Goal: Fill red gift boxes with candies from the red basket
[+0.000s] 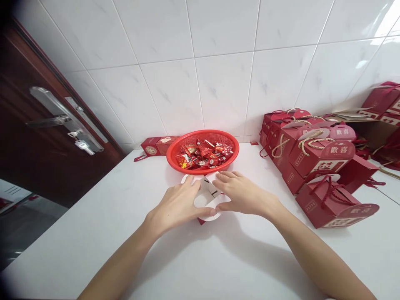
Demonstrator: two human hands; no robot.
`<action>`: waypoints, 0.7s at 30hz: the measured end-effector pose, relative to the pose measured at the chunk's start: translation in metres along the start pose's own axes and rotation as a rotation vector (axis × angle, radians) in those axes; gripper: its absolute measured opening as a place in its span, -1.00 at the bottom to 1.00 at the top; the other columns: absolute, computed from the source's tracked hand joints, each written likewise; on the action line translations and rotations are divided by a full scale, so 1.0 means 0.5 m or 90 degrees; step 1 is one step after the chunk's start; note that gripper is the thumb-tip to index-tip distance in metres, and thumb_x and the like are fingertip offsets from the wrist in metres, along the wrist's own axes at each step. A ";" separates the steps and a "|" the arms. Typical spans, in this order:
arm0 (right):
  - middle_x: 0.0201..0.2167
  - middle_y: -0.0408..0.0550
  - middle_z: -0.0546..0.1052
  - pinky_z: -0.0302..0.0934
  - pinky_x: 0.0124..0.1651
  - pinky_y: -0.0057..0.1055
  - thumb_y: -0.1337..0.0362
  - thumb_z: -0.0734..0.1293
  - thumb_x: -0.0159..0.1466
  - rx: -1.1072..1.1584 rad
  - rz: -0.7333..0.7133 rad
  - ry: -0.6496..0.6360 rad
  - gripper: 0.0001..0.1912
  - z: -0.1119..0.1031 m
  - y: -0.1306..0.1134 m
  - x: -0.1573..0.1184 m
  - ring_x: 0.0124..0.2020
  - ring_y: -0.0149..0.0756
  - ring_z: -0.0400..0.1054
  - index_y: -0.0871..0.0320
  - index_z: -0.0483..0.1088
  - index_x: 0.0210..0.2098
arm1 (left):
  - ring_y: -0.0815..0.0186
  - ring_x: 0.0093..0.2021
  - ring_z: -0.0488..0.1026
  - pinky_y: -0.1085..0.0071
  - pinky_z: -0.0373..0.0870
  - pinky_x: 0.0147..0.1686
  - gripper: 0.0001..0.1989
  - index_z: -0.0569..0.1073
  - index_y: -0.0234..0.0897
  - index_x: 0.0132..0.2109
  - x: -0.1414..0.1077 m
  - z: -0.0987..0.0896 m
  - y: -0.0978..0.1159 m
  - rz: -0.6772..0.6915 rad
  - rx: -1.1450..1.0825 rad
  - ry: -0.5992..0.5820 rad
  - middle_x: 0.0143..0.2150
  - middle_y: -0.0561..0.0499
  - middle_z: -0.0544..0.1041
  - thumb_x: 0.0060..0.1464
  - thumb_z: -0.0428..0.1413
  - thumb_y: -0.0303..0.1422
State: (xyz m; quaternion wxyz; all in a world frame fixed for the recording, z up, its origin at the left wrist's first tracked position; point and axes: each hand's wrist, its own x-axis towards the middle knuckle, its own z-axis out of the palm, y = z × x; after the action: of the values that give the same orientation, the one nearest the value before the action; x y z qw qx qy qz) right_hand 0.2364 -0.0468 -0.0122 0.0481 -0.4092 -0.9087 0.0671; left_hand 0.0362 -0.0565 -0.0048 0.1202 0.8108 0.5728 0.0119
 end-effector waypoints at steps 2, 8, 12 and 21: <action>0.05 0.13 0.53 0.27 0.09 -0.10 0.12 0.42 0.26 0.035 -0.040 0.013 -0.62 -0.009 0.009 -0.001 0.10 0.05 0.40 0.14 0.48 0.02 | 0.03 -0.22 0.52 0.28 0.40 -0.37 -0.43 0.46 -0.23 -0.08 -0.005 -0.008 -0.003 0.035 -0.018 0.012 -0.04 -0.18 0.46 -0.06 0.17 0.13; 0.00 0.09 0.58 0.30 0.02 -0.18 0.13 0.33 0.33 0.110 -0.020 0.113 -0.66 -0.045 0.046 -0.004 0.00 -0.04 0.46 0.13 0.49 0.04 | 0.15 -0.22 0.53 0.32 0.39 -0.33 -0.59 0.52 -0.16 -0.13 -0.015 -0.053 -0.023 0.086 -0.128 0.034 -0.06 -0.03 0.55 0.09 0.11 0.04; -0.13 0.02 0.63 0.32 -0.05 -0.26 0.17 0.27 0.35 0.200 -0.003 0.206 -0.73 -0.066 0.091 0.029 -0.12 -0.14 0.50 0.13 0.55 -0.12 | 0.21 -0.24 0.53 0.34 0.42 -0.26 -0.65 0.57 -0.17 -0.18 0.024 -0.073 -0.055 0.097 -0.256 0.091 -0.19 0.03 0.62 0.12 0.11 -0.02; -0.31 0.01 0.64 0.36 -0.13 -0.32 0.27 0.33 0.16 0.506 0.114 0.337 -0.83 0.000 0.173 0.226 -0.25 -0.20 0.51 0.21 0.54 -0.35 | -0.01 -0.03 0.54 0.27 0.41 -0.08 -0.48 0.59 -0.21 -0.13 0.258 -0.072 -0.138 0.071 -0.129 -0.111 -0.03 -0.13 0.64 -0.19 0.28 0.03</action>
State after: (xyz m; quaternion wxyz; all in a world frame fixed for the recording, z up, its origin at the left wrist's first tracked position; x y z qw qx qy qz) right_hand 0.2252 0.0947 -0.0226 0.4239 -0.4389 -0.7306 0.3064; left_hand 0.0110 0.0919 0.0006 0.2498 0.8232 0.5098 0.0057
